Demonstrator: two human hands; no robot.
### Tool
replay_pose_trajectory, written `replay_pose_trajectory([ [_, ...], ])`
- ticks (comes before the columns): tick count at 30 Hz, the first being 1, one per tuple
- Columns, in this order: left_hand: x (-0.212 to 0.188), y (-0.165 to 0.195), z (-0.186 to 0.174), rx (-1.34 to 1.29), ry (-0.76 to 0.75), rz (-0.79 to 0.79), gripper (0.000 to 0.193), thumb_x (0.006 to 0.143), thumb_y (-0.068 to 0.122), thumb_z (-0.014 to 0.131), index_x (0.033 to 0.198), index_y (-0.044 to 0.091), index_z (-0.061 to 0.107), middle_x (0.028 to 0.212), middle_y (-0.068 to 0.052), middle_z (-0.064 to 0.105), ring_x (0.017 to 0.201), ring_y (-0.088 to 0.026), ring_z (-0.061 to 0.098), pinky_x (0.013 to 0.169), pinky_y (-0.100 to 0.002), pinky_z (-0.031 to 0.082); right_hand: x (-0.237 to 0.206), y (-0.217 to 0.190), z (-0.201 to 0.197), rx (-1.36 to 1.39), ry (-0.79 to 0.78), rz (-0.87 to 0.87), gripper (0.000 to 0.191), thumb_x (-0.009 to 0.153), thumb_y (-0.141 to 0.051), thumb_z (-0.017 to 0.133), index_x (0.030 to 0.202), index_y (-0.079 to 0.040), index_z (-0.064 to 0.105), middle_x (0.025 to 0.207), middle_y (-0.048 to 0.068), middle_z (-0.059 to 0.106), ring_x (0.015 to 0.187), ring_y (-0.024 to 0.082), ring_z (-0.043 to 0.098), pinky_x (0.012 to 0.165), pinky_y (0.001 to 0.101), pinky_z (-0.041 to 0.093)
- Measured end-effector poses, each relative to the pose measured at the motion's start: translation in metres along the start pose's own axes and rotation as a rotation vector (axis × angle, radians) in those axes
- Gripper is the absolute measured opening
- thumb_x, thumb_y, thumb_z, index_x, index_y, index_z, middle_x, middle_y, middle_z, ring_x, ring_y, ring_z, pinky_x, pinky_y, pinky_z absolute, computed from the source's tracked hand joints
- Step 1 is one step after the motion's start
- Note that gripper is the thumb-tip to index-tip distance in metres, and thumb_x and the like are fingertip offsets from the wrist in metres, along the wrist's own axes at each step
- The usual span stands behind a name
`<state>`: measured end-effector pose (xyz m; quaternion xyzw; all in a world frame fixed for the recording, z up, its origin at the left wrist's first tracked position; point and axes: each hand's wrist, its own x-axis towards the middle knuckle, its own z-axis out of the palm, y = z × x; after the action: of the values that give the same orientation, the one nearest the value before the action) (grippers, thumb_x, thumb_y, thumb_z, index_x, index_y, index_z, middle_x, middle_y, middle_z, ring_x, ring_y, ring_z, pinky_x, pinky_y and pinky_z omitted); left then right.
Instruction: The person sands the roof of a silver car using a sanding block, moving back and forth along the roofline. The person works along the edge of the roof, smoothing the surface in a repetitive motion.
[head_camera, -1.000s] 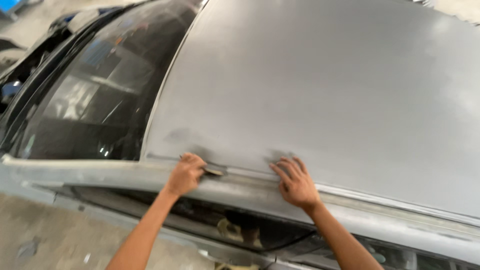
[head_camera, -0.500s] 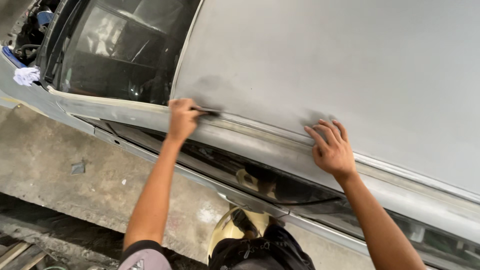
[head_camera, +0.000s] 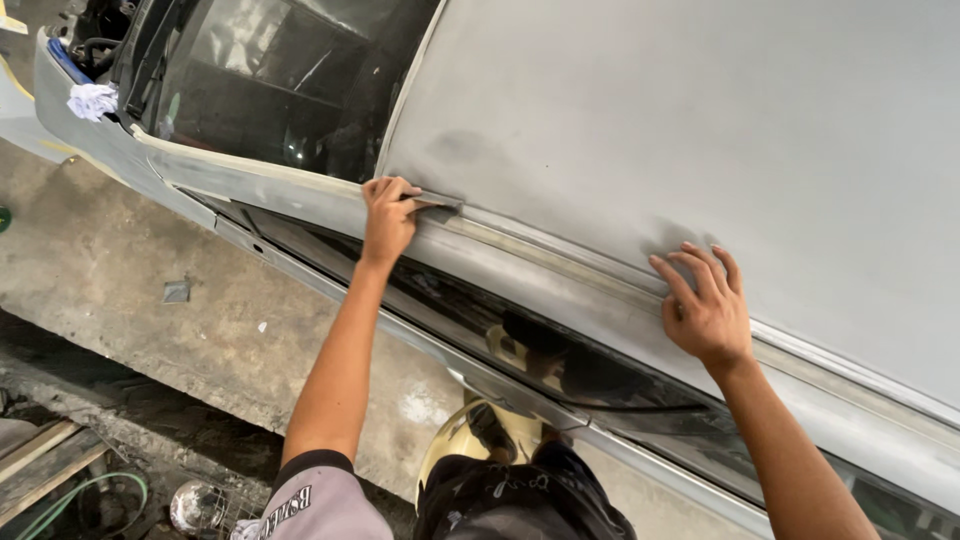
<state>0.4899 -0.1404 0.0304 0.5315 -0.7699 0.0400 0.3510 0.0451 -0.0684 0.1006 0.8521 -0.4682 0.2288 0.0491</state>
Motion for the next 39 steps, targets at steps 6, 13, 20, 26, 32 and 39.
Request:
replay_pose_trajectory([
  [6, -0.003, 0.041, 0.03, -0.056, -0.081, 0.176, 0.007, 0.079, 0.002, 0.075, 0.083, 0.008, 0.078, 0.101, -0.005, 0.068, 0.112, -0.024, 0.062, 0.106, -0.047, 0.037, 0.0, -0.001, -0.001, 0.0, -0.011, -0.003, 0.055, 0.083, 0.004, 0.061, 0.135, -0.014, 0.067, 0.131, 0.01, 0.062, 0.136, 0.028, 0.057, 0.125, 0.0536, 0.038],
  [13, 0.0, -0.012, 0.013, -0.03, 0.016, -0.093, 0.023, 0.078, -0.005, 0.076, 0.092, 0.013, 0.083, 0.098, -0.004, 0.068, 0.106, -0.023, 0.061, 0.104, -0.046, 0.033, -0.004, -0.001, -0.003, -0.007, 0.005, 0.036, 0.058, 0.08, 0.002, 0.063, 0.134, -0.015, 0.067, 0.132, 0.01, 0.062, 0.134, 0.028, 0.057, 0.123, 0.054, 0.037],
  [20, -0.002, 0.009, 0.019, -0.022, -0.062, 0.096, 0.014, 0.077, 0.0, 0.076, 0.086, 0.01, 0.079, 0.101, -0.003, 0.069, 0.111, -0.022, 0.063, 0.109, -0.048, 0.032, -0.005, 0.002, -0.002, 0.056, 0.027, 0.049, 0.056, 0.082, 0.003, 0.062, 0.135, -0.014, 0.067, 0.132, 0.011, 0.061, 0.135, 0.027, 0.058, 0.125, 0.0533, 0.036],
  [26, -0.003, -0.008, 0.009, 0.051, -0.058, 0.03, 0.015, 0.083, 0.0, 0.076, 0.09, 0.012, 0.081, 0.103, -0.002, 0.07, 0.107, -0.024, 0.062, 0.107, -0.048, 0.032, -0.009, 0.002, 0.0, 0.01, 0.036, 0.065, 0.054, 0.082, 0.003, 0.063, 0.133, -0.013, 0.068, 0.132, 0.01, 0.063, 0.135, 0.027, 0.059, 0.126, 0.0531, 0.035],
  [32, -0.008, 0.003, 0.025, -0.031, -0.196, 0.231, 0.004, 0.084, 0.007, 0.079, 0.087, 0.009, 0.078, 0.108, 0.0, 0.071, 0.108, -0.022, 0.062, 0.108, -0.047, 0.033, -0.011, 0.004, 0.002, 0.014, 0.038, 0.058, 0.054, 0.083, 0.004, 0.063, 0.134, -0.013, 0.068, 0.132, 0.009, 0.063, 0.135, 0.025, 0.059, 0.126, 0.0525, 0.036],
  [39, -0.002, -0.031, -0.002, -0.029, 0.045, -0.017, 0.011, 0.085, 0.003, 0.078, 0.096, 0.006, 0.08, 0.103, -0.008, 0.07, 0.106, -0.029, 0.059, 0.098, -0.044, 0.042, -0.012, 0.006, 0.003, 0.006, 0.016, 0.065, 0.055, 0.082, 0.003, 0.063, 0.134, -0.014, 0.069, 0.131, 0.008, 0.063, 0.135, 0.025, 0.059, 0.125, 0.0523, 0.037],
])
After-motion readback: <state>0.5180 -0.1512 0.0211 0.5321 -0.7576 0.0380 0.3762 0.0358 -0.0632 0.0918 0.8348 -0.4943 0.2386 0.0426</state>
